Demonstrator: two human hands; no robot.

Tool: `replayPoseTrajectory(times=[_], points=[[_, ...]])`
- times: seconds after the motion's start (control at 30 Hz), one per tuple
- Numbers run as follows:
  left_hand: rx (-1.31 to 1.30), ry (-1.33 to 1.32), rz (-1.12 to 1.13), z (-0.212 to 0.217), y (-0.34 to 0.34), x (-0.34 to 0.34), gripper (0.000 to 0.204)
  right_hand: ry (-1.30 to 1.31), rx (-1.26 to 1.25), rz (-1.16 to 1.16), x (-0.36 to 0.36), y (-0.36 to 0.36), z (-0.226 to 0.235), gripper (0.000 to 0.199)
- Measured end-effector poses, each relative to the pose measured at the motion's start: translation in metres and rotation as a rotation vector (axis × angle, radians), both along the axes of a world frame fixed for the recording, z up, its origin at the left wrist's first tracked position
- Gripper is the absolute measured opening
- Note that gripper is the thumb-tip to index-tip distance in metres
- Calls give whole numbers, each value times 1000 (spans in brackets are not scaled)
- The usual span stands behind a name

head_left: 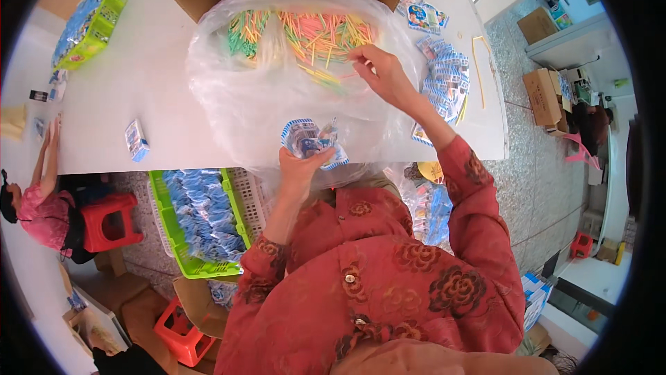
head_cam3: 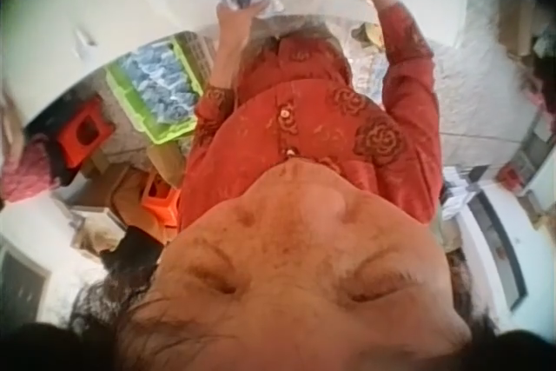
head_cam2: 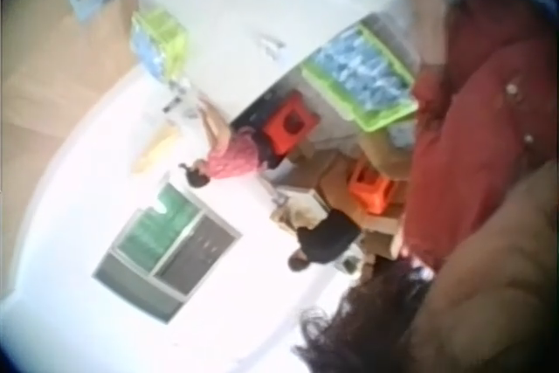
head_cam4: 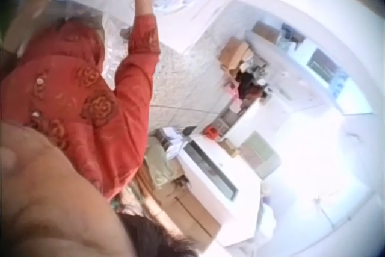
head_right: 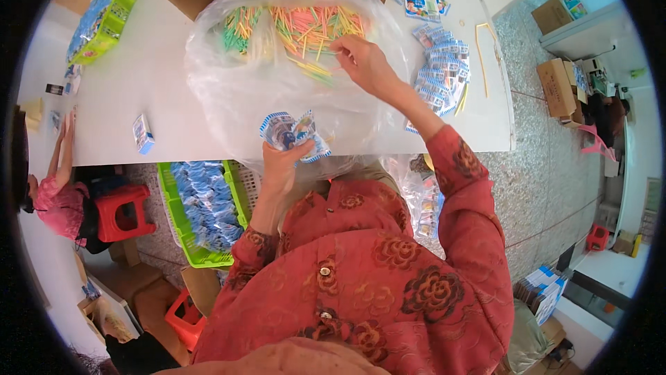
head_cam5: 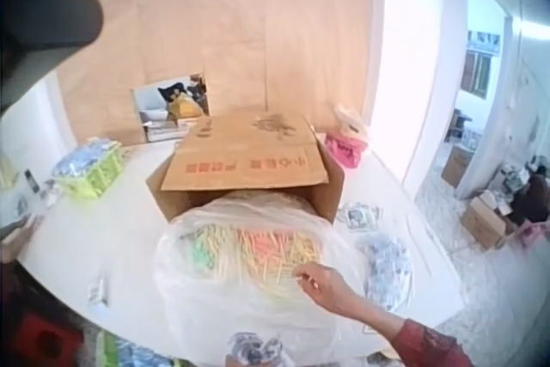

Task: The person is packing small yellow and pink plastic sticks into individual blue plastic bags at a workbench.

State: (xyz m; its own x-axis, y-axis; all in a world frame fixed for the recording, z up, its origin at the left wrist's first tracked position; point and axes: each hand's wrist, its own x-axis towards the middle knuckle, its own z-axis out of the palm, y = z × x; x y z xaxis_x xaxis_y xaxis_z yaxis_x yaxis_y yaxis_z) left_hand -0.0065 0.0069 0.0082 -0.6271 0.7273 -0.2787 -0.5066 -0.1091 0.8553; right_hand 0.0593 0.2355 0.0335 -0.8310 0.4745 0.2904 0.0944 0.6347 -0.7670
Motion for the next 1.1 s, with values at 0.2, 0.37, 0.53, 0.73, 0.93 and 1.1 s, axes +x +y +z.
replayPoseTrajectory(times=[0.2, 0.37, 0.53, 0.73, 0.93, 1.1], points=[[-13, -28, -15, -8, -4, -6, 31, -148, 452, -51, -44, 86, -73, 43], [-32, -43, 12, -16, -13, -12, 33, 49, 509, -298, -69, 97, -28, 50], [-15, -72, -54, -16, -11, -11, 34, 79, 468, -268, -68, 105, -31, 38], [-60, -47, -76, -21, -12, -10, 34, -146, 428, -292, -75, 106, -42, 19], [-15, -96, -47, -20, -10, -10, 34, -380, 531, -306, -71, 123, -52, 14], [3, -115, -50, -25, -10, -11, 34, -528, 601, -296, -56, 117, -32, 14]])
